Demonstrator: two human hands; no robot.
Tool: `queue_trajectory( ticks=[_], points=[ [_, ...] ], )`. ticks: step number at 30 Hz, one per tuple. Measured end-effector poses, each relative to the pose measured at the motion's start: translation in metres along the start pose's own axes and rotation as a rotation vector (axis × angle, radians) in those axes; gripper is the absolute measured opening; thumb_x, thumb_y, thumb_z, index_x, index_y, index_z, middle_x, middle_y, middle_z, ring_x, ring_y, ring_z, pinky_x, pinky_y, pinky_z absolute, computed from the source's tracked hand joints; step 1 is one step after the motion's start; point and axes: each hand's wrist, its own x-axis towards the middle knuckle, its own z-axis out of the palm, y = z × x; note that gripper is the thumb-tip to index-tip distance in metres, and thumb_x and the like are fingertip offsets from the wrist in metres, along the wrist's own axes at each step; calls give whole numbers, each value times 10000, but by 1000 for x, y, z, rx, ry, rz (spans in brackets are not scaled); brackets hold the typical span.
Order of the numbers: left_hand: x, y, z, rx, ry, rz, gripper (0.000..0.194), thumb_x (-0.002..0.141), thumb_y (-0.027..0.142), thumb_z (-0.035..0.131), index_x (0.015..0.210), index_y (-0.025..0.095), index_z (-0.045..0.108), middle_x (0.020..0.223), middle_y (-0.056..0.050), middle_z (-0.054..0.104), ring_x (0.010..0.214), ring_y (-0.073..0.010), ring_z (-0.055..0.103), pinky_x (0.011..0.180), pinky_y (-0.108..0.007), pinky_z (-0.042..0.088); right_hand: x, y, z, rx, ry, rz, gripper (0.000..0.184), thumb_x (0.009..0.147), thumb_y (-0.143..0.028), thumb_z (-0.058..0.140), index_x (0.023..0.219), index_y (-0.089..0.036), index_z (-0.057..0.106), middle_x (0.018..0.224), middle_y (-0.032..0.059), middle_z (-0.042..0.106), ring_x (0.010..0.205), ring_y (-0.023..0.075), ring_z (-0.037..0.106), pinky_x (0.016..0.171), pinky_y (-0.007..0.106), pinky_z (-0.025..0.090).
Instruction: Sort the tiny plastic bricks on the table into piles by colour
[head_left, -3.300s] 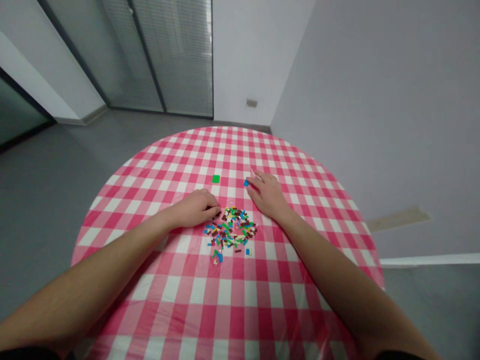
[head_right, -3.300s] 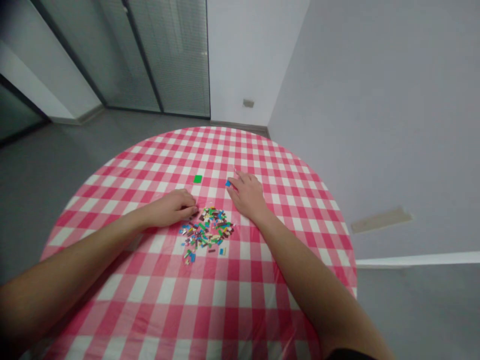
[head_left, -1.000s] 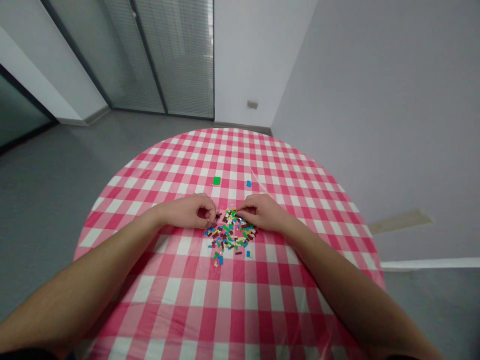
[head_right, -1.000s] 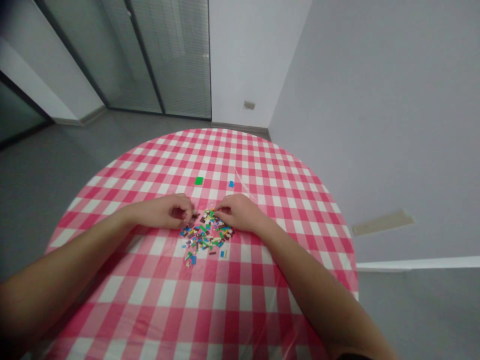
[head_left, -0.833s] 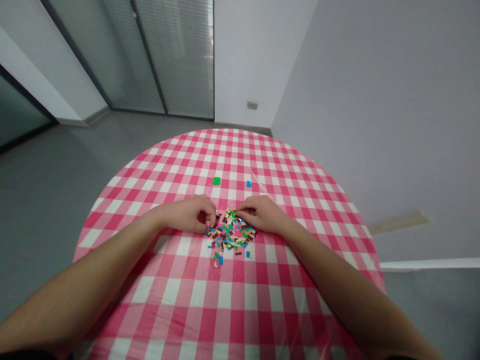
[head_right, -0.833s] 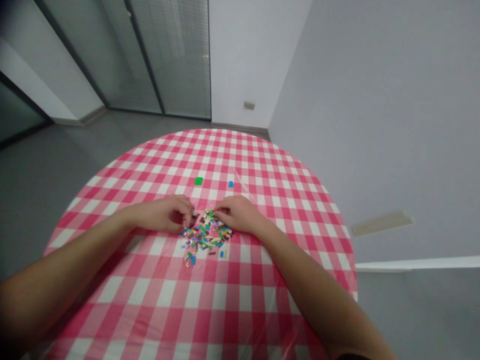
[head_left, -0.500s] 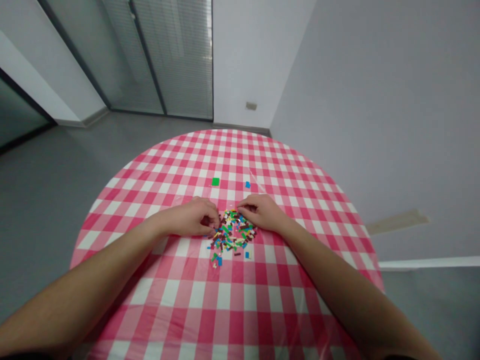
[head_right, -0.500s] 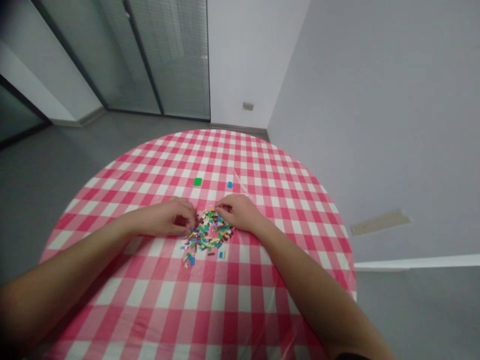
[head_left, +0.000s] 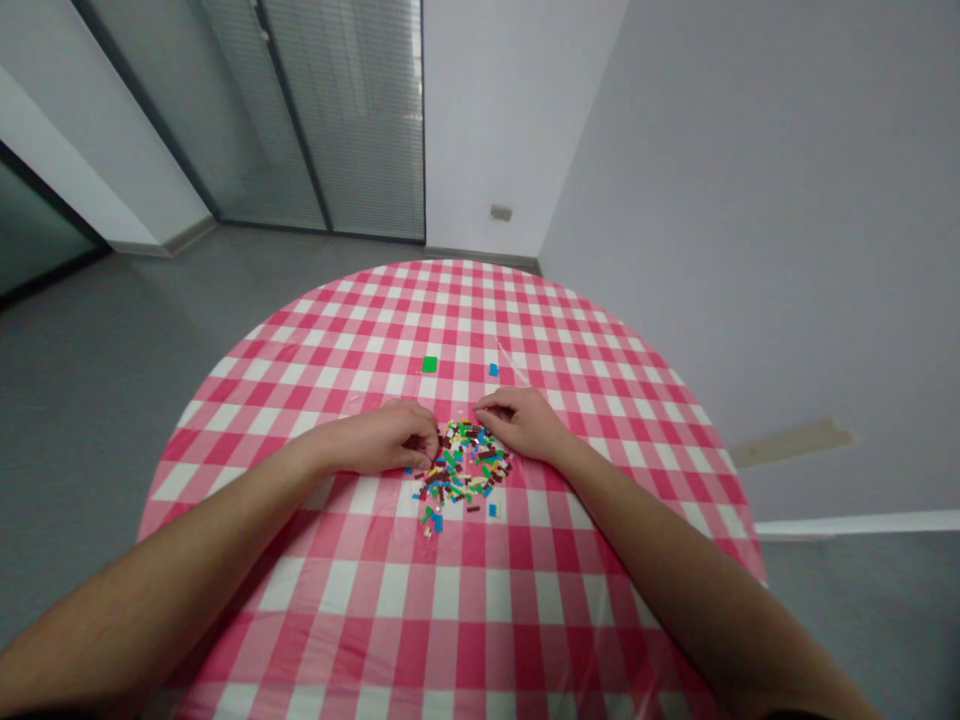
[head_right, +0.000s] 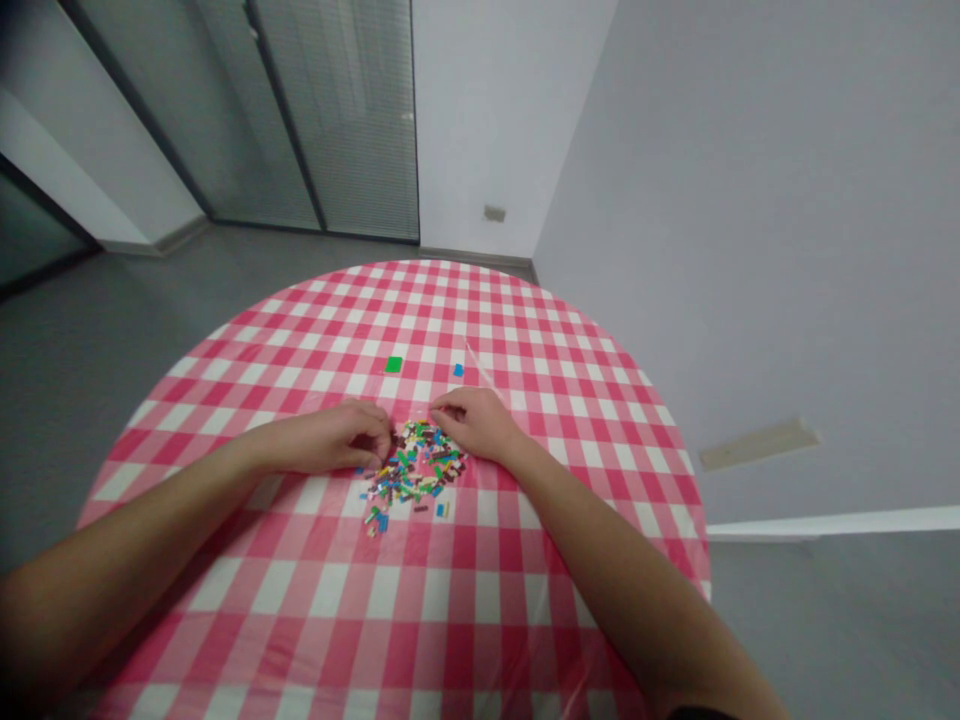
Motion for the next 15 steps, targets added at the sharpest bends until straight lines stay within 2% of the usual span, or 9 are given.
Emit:
queue_trajectory(
  ticks=[5,9,12,15],
  points=[
    [0,0,-1,-8,9,-12,134,889,154,617,779,178,689,833,-33,689,836,-167,608,819,-273,440,0,1,-1,18,50,-8,205,893,-253,595,916,-222,796,857,50,789,742,187,701,682,302,516],
    [1,0,4,-89,160,-84,128,923,223,597,846,178,689,905,-48,718,872,-174,640,816,-295,473,-1,-3,-1,84,93,-5,197,890,-291,630,945,-208,800,857,60,787,700,178,676,642,300,506],
    [5,1,11,-190,279,-173,158,933,279,595,858,170,681,829,-40,715,749,-155,645,700,-278,489,-2,-12,-1,167,-11,-12,176,870,-315,686,926,-205,812,810,57,781,660,163,660,602,274,487],
    [8,5,17,-240,395,-189,116,896,257,636,844,168,691,786,-28,716,721,-145,654,678,-267,502,-3,-20,1,231,-129,-18,157,863,-318,712,924,-221,818,781,38,777,626,141,643,574,249,469]
  ],
)
